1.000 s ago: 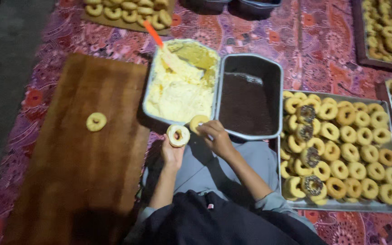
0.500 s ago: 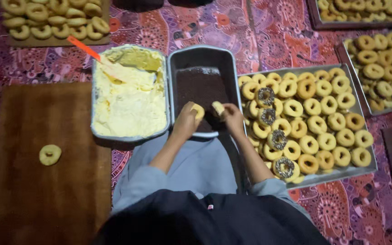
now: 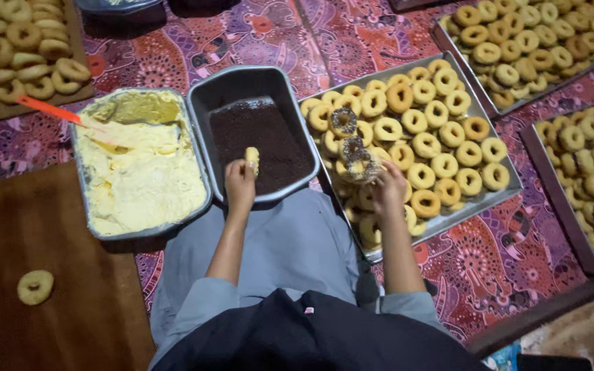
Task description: The person repeatedly picks up ring-shaped donuts, fills their centers with a yellow paste using a small spatula, and places them onto a metal tray. The process is repeated for multiple donuts throughout the clip.
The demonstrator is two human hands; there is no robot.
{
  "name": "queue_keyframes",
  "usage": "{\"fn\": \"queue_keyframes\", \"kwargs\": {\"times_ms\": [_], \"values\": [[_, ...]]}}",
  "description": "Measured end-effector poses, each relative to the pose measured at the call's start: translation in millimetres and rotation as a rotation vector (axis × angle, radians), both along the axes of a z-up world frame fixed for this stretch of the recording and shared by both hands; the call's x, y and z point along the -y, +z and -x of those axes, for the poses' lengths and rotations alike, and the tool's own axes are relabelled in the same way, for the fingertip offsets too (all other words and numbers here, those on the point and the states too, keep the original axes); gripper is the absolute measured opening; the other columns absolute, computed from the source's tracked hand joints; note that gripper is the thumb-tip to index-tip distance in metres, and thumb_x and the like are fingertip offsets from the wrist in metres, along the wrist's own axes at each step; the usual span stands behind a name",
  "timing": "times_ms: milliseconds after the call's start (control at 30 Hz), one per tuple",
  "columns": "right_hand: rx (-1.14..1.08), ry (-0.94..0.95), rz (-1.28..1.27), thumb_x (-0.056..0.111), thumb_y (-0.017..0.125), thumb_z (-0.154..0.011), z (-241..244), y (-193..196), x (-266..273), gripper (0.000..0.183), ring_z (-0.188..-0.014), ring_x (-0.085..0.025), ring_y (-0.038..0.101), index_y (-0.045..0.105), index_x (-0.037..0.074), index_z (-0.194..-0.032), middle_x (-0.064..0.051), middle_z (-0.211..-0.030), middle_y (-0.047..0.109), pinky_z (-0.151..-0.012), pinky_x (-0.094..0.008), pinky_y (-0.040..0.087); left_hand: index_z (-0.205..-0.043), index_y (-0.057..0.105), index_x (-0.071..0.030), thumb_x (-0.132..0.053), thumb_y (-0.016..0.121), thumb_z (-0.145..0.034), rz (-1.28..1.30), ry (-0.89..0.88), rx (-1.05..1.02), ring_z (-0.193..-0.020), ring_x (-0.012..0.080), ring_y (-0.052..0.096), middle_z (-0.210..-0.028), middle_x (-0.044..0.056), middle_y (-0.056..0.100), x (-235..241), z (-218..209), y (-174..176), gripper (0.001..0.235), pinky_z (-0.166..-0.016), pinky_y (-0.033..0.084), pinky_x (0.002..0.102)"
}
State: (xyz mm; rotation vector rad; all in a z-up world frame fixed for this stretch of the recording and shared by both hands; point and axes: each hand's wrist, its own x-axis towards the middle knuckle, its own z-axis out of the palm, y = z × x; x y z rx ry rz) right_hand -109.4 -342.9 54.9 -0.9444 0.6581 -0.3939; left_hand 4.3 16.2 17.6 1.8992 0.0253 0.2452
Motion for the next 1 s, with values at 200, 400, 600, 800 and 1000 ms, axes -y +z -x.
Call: {"fn": "queue_keyframes", "kwargs": {"times_ms": [200, 400, 600, 800, 1000], "values": [[-0.136, -0.268, -0.021, -0.001, 0.059, -0.090, 76, -21, 94, 0.032, -0.084, -0.020, 0.068, 0.061, 0.008, -0.121, -0.008, -0.098, 0.067, -0.063, -0.032, 0.058, -0.134, 0.053, 0.003, -0.024, 0.043, -0.107, 1.203, -0.261, -0.625, -0.123, 0.0327, 0.060, -0.131, 0.020, 0.061, 61, 37, 27, 0.039, -0.112, 0.047, 0.054], [-0.543, -0.180, 0.658, 0.006, 0.061, -0.099, 121, 6, 63, 0.025, -0.081, -0.019, 0.070, 0.068, 0.000, -0.122, -0.012, -0.102, 0.072, -0.069, -0.030, 0.057, -0.138, 0.051, 0.002, -0.022, 0.042, -0.107, 1.225, -0.425, -0.776, -0.128, 0.0324, 0.059, -0.135, 0.019, 0.061, 141, 102, 27, 0.040, -0.114, 0.046, 0.054], [-0.139, 0.093, 0.020, 0.009, 0.061, -0.097, 134, 45, -4, 0.040, -0.094, -0.020, 0.067, 0.060, 0.001, -0.136, -0.014, -0.107, 0.068, -0.083, -0.031, 0.064, -0.136, 0.052, 0.001, -0.023, 0.041, -0.108, 1.068, -0.555, -0.950, -0.125, 0.0356, 0.060, -0.133, 0.020, 0.061, 196, 156, 16, 0.039, -0.107, 0.052, 0.054], [-0.003, 0.055, -0.079, 0.007, 0.058, -0.098, 119, 28, 42, 0.031, -0.091, -0.022, 0.070, 0.062, 0.001, -0.129, -0.014, -0.110, 0.069, -0.076, -0.032, 0.064, -0.146, 0.047, -0.008, -0.031, 0.044, -0.107, 0.822, -0.620, -0.989, -0.128, 0.0286, 0.053, -0.145, 0.008, 0.051, 189, 158, 33, 0.046, -0.105, 0.055, 0.051], [0.022, -0.229, 0.111, 0.004, 0.056, -0.102, 73, 11, 158, 0.021, -0.082, -0.024, 0.073, 0.065, 0.002, -0.121, -0.015, -0.109, 0.070, -0.063, -0.033, 0.065, -0.137, 0.058, -0.004, -0.030, 0.050, -0.103, 1.012, -0.488, -0.814, -0.118, 0.0288, 0.064, -0.135, 0.013, 0.061, 54, 156, 24, 0.044, -0.098, 0.054, 0.044]]}}
